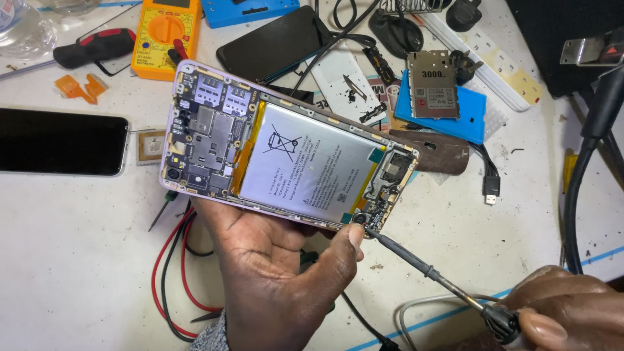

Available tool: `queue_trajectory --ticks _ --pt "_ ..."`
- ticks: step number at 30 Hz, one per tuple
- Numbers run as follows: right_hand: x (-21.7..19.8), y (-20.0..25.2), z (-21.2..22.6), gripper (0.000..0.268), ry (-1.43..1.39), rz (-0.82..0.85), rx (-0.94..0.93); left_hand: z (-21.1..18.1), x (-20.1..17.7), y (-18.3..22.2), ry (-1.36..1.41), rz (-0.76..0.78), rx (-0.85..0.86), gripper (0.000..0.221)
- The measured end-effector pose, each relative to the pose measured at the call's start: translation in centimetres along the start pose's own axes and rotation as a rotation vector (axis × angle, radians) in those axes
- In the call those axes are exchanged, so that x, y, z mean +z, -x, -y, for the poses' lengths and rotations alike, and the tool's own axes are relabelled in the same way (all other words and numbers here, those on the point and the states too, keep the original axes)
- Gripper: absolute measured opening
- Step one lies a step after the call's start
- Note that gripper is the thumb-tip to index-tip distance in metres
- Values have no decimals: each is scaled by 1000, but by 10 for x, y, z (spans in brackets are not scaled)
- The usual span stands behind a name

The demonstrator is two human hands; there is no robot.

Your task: Repairing the internal components of a smartphone, specifically soldering and adjusting connectors on the motherboard.

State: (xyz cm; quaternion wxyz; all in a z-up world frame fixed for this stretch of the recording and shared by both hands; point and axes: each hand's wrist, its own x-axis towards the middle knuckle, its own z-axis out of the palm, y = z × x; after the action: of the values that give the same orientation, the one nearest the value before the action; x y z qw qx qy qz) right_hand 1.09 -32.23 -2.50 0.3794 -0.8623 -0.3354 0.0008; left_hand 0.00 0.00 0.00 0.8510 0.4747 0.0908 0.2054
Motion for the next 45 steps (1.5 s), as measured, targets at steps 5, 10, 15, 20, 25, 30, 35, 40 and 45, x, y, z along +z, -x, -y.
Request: queue_trajectory --ticks 5,10,15,20,25,30,35,40,45 --pt "1 16 -2 50 35 -77 23 0 3 -1 7 -4 19 99" --pt "9 8 5 62 87 -91 -15 0 4 1 25 -7 6 107" --pt "5 -34 23 36 -91 49 84 1 4 1 -20 -23 -6 109" --pt "-8 -14 -22 20 -132 11 -54 2 3 2 -34 -34 -9 106" --pt "-14 -22 -39 26 -317 239 -203 2 3 3 -3 -24 2 114" --pt "2 -30 3 34 -177 49 8 3 4 3 -16 -34 17 115" --pt "15 -15 14 46 -29 -144 191 0 4 3 8 -29 6 113" --pt "-4 -19 -18 29 -261 242 -120 -3 5 5 3 -20 -5 116" --pt "3 -23 5 41 -88 30 50 -1 5 5 10 -17 -3 115"
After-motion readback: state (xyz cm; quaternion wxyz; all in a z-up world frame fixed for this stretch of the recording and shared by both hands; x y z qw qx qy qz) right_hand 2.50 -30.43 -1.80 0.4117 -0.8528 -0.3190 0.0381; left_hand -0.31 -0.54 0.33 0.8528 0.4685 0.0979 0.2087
